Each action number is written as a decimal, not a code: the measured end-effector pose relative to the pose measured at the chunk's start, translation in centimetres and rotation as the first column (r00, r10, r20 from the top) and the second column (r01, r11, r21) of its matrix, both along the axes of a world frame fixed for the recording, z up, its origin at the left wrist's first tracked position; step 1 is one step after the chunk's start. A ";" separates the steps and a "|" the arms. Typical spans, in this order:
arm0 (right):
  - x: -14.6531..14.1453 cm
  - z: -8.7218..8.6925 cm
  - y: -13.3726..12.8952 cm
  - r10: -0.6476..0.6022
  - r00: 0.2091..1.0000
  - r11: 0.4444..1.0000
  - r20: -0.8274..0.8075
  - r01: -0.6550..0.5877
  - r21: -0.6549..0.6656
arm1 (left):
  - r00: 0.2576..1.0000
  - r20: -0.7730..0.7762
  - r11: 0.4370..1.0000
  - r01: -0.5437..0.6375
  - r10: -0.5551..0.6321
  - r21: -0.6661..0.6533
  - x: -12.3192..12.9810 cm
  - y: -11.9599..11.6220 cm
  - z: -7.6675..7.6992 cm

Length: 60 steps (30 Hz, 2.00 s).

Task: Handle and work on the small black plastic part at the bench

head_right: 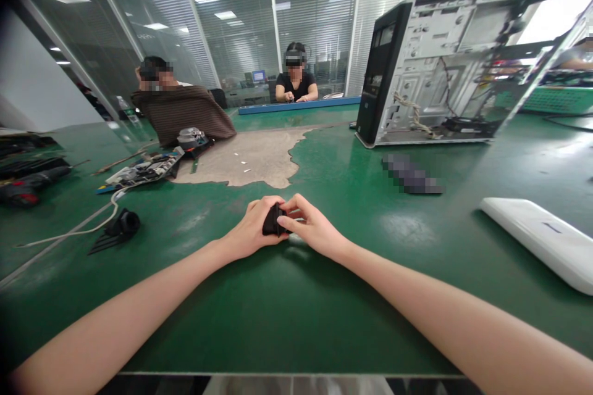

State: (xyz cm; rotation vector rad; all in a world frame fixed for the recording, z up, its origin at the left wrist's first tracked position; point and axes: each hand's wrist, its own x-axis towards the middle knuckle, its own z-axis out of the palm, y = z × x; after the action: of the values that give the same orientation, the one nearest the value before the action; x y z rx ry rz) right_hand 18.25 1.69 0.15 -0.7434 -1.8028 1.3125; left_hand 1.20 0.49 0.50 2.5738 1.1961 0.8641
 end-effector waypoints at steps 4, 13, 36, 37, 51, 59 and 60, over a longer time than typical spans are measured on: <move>-0.1 0.0 0.2 -0.017 0.999 1.000 0.038 0.017 0.003 | 1.000 -0.012 1.000 0.006 -0.006 -0.001 -0.1 0.1 0.0; 0.2 0.1 -0.3 0.052 0.999 0.999 0.002 -0.052 0.012 | 0.999 -0.031 1.000 -0.008 0.008 0.013 -0.1 -0.1 0.0; 0.0 0.2 -0.3 0.011 1.000 1.000 0.007 -0.011 0.009 | 1.000 -0.008 1.000 -0.007 0.007 0.005 0.0 0.0 -0.1; 0.0 0.2 -0.2 0.006 1.000 1.000 0.006 -0.006 0.012 | 1.000 -0.008 1.000 -0.007 0.007 0.002 0.0 0.0 -0.1; 0.2 -0.1 0.0 0.021 0.999 0.999 0.045 -0.023 0.048 | 1.000 -0.024 1.000 0.003 -0.003 0.002 -0.1 0.1 0.0; 0.1 0.1 -0.2 0.025 1.000 0.999 -0.015 -0.025 0.023 | 1.000 -0.019 1.000 0.004 -0.004 0.015 -0.1 0.2 -0.1; 0.0 0.1 -0.1 0.009 1.000 1.000 -0.012 -0.009 0.026 | 1.000 -0.019 1.000 0.006 -0.006 0.019 -0.1 0.2 -0.2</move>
State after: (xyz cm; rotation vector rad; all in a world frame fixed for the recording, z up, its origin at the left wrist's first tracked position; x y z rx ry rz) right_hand 18.26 1.55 0.28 -0.7129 -1.8123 1.2942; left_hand 1.06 0.68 0.35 2.6048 1.1900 0.8559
